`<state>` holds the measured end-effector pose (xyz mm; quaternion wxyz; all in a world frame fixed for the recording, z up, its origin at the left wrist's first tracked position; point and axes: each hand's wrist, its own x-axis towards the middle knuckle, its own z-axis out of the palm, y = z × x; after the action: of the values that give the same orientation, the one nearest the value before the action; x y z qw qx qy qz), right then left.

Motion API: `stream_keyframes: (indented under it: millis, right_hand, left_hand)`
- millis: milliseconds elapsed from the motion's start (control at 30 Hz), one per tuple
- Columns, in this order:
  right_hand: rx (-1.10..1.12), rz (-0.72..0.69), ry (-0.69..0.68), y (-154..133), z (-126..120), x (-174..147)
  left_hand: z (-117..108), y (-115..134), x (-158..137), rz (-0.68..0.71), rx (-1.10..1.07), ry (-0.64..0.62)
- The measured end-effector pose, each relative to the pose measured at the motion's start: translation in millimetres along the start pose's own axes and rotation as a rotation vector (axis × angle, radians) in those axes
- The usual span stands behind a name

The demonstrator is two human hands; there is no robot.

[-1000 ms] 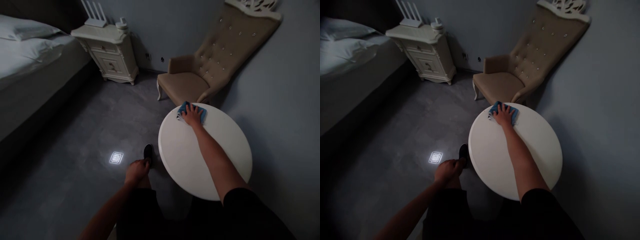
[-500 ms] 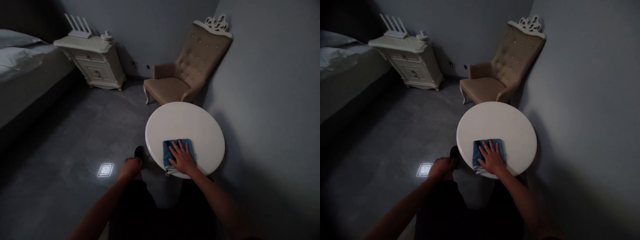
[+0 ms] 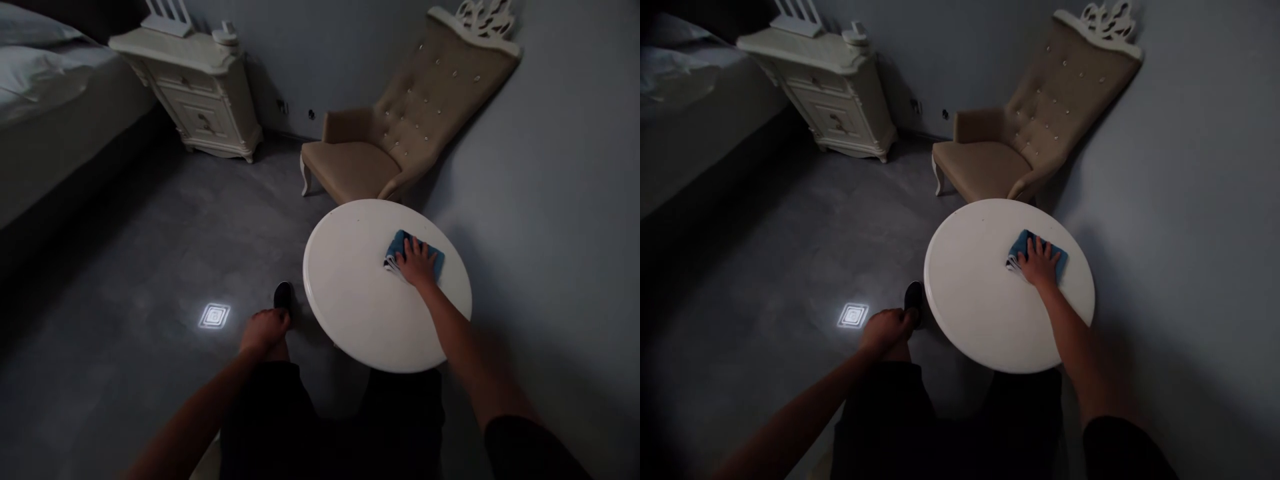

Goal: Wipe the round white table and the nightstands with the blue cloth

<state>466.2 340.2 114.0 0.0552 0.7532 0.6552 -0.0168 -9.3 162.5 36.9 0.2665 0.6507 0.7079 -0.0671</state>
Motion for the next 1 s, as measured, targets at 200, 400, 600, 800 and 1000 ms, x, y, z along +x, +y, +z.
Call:
stream_keyframes:
  millis: [200, 400, 600, 800, 1000]
  right_hand:
    - [0.100, -0.098, 0.059, -120, -13, 57]
    - [0.182, -0.330, 0.062, -189, -17, 7]
    - [0.192, -0.521, 0.042, -166, -8, -108]
    - [0.111, -0.486, -0.018, -65, 17, -183]
    - [0.014, -0.222, 0.041, 63, 34, -154]
  left_hand:
    - [-6, 0, 5, -0.045, -0.028, -0.001]
    - [-11, 10, 0, -0.073, -0.001, -0.009]
    - [-4, 23, -5, -0.057, 0.058, -0.009]
    - [9, 22, -12, 0.072, 0.142, 0.021]
    - [2, 12, -16, 0.047, 0.081, 0.018]
